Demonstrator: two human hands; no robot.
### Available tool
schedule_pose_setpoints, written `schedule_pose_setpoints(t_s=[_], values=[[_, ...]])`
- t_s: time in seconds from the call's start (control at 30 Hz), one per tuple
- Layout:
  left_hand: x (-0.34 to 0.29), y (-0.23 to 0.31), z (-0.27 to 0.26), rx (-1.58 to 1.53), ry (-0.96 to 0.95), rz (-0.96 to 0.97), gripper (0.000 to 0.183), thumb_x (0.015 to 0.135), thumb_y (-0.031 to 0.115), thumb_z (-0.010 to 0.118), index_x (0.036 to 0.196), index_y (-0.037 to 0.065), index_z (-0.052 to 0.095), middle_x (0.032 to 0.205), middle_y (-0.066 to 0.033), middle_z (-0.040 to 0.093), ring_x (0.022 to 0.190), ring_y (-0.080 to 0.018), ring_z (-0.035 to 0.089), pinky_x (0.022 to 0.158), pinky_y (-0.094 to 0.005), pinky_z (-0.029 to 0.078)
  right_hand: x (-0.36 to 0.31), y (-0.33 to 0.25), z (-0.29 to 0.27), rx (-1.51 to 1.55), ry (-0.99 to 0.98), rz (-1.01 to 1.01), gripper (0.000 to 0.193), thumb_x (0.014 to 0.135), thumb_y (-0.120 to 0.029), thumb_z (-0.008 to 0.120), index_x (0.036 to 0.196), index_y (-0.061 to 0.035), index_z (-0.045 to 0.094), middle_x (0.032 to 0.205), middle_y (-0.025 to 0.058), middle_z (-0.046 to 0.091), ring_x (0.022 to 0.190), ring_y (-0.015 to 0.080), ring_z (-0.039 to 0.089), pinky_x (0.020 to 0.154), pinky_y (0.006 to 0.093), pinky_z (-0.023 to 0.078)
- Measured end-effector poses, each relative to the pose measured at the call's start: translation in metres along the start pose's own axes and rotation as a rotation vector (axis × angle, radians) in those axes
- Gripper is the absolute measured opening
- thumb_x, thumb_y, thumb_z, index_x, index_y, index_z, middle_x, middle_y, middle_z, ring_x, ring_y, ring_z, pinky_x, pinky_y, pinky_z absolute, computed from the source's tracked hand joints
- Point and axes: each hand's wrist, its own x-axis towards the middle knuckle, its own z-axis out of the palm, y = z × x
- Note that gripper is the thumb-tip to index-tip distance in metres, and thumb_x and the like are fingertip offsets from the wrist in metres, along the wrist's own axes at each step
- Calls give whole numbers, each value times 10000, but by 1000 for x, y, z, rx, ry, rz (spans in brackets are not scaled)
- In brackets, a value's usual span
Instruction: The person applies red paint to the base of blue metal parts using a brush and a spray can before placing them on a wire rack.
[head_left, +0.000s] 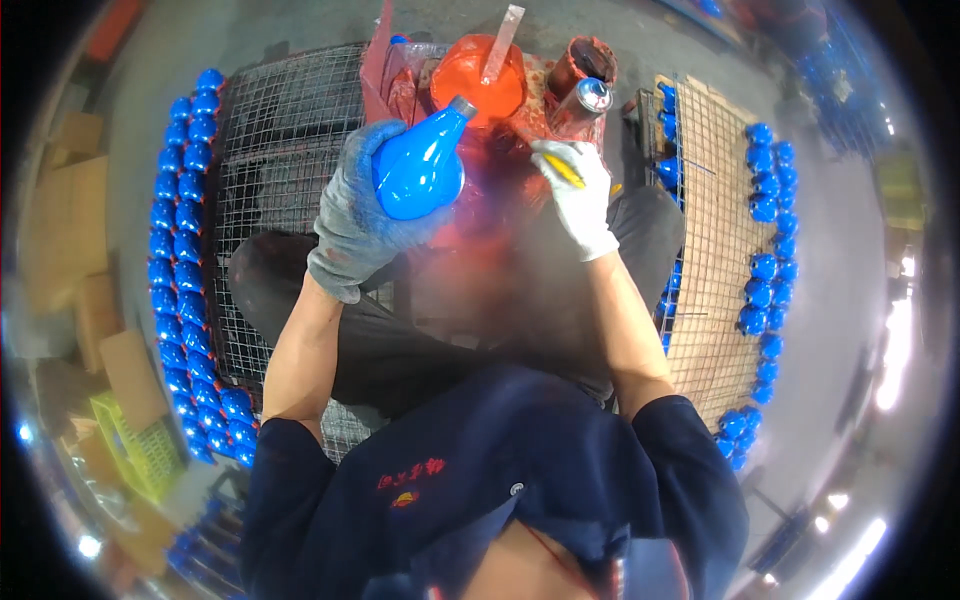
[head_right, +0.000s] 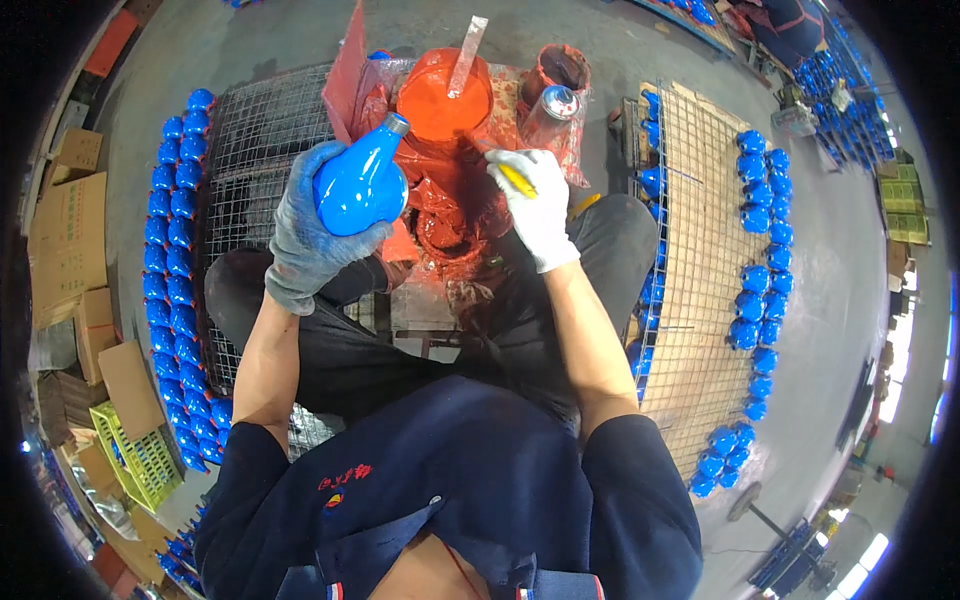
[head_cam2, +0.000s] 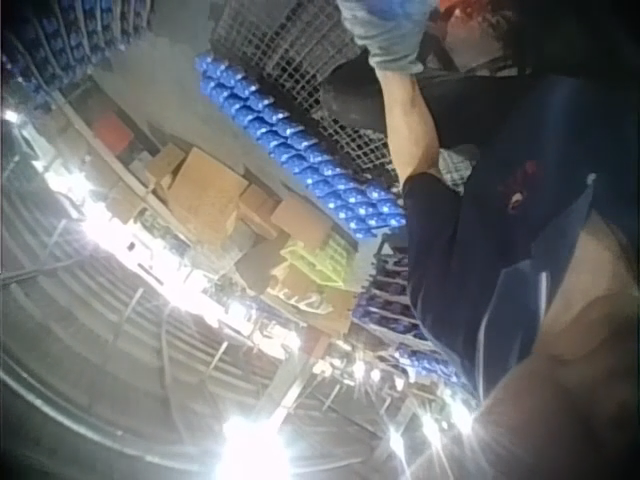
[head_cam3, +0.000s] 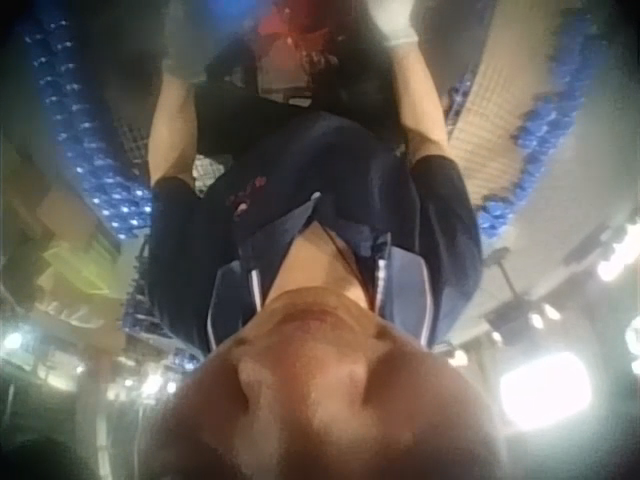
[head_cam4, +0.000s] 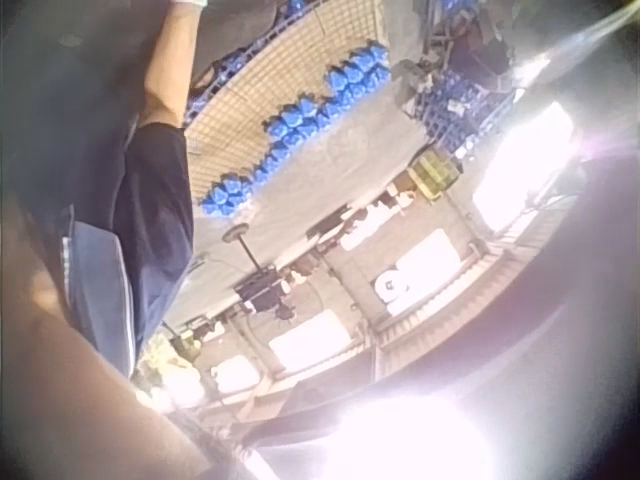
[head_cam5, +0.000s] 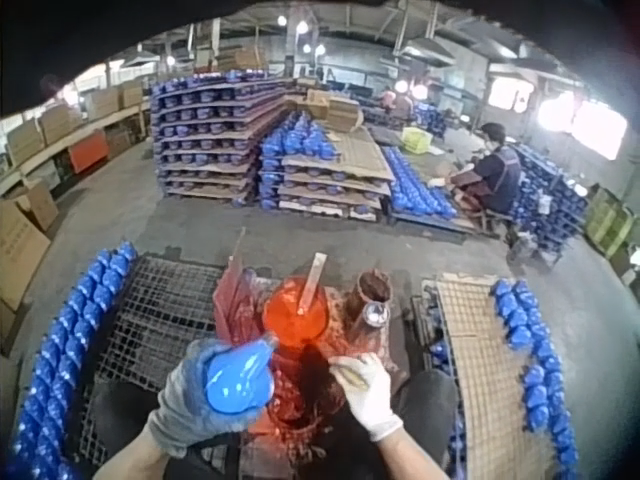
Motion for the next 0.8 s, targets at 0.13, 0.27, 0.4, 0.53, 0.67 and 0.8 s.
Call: schedule_pose_setpoints(t_s=[0.13,0.27,0.4,0.53,0.67,0.8], values=[[-1,17,2,115,-43,98,927,616,373,957,1367,103,484,1209,-148,635,968,-343,703,775,-424,601,-13,-17,-11,489,353,380,180,884,18,741,1054,-40,743,1001,35,726,877,119,632,820,278,512],[-3,40,1,204,-121,126,929,609,333,952,1375,95,485,1264,-152,627,1036,-362,691,839,-434,586,5,-37,-47,670,441,425,183,1034,-151,602,1153,-13,611,866,33,632,752,91,570,682,241,469],[-6,51,3,304,-135,303,818,642,345,912,1334,111,541,1259,-135,649,954,-331,720,730,-404,603,35,-67,-91,866,236,527,348,1028,-309,605,1174,6,620,818,22,607,649,60,528,604,230,441],[-7,61,4,429,-238,430,748,650,346,881,1318,152,607,1266,-92,662,968,-293,723,704,-372,600,53,-89,-116,475,-96,320,328,997,-329,647,1082,-14,681,791,37,643,647,125,579,616,292,468],[-11,73,5,477,-324,476,699,674,323,853,1314,156,629,1287,-82,655,953,-269,725,681,-353,590,70,-120,-135,307,-348,505,281,999,-270,658,927,2,641,764,59,631,687,162,592,657,313,481],[-12,78,9,452,-333,452,668,687,314,846,1302,156,636,1297,-81,650,928,-261,727,678,-351,587,65,-116,-136,292,-454,385,320,1001,-303,652,918,6,629,725,66,617,655,176,576,621,339,460]])
